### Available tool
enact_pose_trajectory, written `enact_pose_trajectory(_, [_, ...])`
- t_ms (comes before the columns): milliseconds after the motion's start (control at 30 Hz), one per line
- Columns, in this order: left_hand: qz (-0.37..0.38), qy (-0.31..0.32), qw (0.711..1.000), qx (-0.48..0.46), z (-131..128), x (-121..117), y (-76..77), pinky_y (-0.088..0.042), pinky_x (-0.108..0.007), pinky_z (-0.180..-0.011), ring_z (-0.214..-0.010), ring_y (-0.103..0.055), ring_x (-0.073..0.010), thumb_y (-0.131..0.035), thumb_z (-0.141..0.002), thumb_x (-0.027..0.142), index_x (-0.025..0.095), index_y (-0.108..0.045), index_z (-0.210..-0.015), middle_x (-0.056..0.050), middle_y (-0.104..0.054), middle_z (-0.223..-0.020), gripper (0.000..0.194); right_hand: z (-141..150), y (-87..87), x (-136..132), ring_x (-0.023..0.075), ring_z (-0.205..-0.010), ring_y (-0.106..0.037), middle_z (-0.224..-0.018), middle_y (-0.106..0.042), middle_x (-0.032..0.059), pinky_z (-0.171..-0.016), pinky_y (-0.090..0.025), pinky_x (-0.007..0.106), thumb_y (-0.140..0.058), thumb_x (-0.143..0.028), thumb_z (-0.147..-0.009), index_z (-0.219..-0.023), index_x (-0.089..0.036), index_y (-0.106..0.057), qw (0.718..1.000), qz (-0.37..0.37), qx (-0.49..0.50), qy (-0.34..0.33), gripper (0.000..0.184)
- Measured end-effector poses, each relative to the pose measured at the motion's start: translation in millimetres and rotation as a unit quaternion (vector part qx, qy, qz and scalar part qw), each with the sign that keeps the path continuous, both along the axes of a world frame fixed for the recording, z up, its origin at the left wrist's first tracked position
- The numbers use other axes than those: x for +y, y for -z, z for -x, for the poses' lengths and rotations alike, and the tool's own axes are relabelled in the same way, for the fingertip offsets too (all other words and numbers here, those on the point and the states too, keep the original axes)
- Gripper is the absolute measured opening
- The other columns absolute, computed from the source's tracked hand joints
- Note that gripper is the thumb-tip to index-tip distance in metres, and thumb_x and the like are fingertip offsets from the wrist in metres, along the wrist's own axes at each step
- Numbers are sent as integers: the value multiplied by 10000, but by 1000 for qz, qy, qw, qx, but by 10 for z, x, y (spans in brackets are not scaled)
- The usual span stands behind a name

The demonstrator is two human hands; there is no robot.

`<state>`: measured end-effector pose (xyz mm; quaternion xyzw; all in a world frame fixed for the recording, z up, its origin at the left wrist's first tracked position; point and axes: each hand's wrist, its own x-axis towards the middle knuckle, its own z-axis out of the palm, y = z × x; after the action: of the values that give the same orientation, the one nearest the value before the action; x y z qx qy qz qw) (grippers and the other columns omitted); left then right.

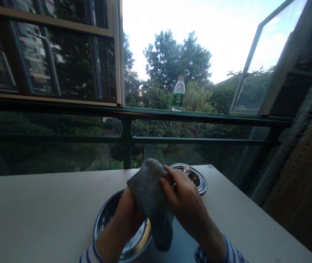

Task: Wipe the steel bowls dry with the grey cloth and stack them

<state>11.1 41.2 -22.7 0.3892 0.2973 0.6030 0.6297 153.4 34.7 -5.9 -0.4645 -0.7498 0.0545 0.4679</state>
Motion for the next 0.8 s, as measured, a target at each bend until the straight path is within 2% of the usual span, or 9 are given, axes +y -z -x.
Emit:
enact_pose_trajectory(67, [2, 38, 999, 3, -52, -20, -20, -511, -330, -764, -911, -639, -260, -612, -705, 299, 162, -686, -799, -67, -721, -830, 182, -8, -11, 14, 194, -851, -576, -950, -611, 73, -756, -455, 328, -507, -245, -860, -1195, -150, -522, 1000, -4, 10, 26, 348])
enact_pose_trajectory(167, [14, 83, 996, 15, -78, -74, -99, -503, -280, -709, -856, -657, -233, -641, -699, 243, 158, -681, -878, -67, -721, -848, 203, -47, -47, 4, 155, -764, -561, -859, -601, 27, -683, -445, 272, -528, -208, -840, -1064, -207, -605, 999, 4, 36, -34, 237])
enact_pose_trajectory(267, [-3, 61, 998, 20, -54, -115, -179, -486, -240, -698, -818, -659, -193, -696, -662, 210, 194, -660, -933, -61, -707, -964, 274, -89, -74, -16, 144, -775, -567, -851, -621, 16, -687, -442, 248, -540, -170, -820, -993, -221, -633, 993, 10, 68, -100, 203])
enact_pose_trajectory(367, [-40, 30, 998, 42, -14, -119, -206, -486, -268, -725, -751, -651, -169, -738, -624, 216, 235, -651, -1008, -61, -682, -1045, 394, -111, -94, -36, 141, -756, -578, -856, -653, 13, -676, -439, 243, -542, -156, -811, -985, -223, -650, 989, 31, 69, -130, 215])
enact_pose_trajectory(433, [-57, 37, 993, 96, 13, -111, -207, -486, -285, -729, -718, -643, -172, -737, -632, 234, 225, -678, -985, -59, -707, -933, 358, -126, -112, -49, 139, -710, -581, -815, -667, 8, -648, -432, 247, -540, -158, -814, -952, -228, -672, 989, 52, 53, -127, 203])
enact_pose_trajectory(500, [-70, 39, 983, 164, 34, -103, -218, -485, -282, -720, -725, -642, -188, -723, -649, 245, 208, -717, -886, -44, -713, -761, 239, -151, -133, -60, 144, -698, -589, -794, -678, 8, -643, -426, 256, -536, -165, -826, -923, -234, -687, 989, 67, 27, -127, 193])
enact_pose_trajectory(600, [-96, -6, 967, 237, 55, -101, -264, -486, -267, -692, -741, -642, -199, -699, -672, 256, 201, -744, -755, -34, -711, -689, 109, -198, -167, -70, 157, -736, -592, -801, -678, 15, -674, -423, 275, -511, -195, -861, -919, -239, -689, 987, 64, -23, -146, 192])
enact_pose_trajectory(733, [-87, -90, 951, 283, 133, -102, -349, -468, -242, -563, -609, -619, -170, -678, -691, 311, 192, -741, -734, -19, -704, -652, 142, -274, -211, -64, 185, -875, -574, -923, -656, 48, -772, -426, 310, -480, -243, -884, -931, -225, -677, 988, 21, -43, -145, 203])
enact_pose_trajectory(800, [-90, -148, 945, 276, 215, -90, -378, -461, -222, -589, -636, -619, -157, -685, -686, 320, 190, -723, -739, -6, -698, -654, 145, -331, -229, -47, 196, -922, -567, -964, -645, 54, -803, -420, 315, -484, -272, -880, -914, -217, -668, 992, 13, -13, -126, 195])
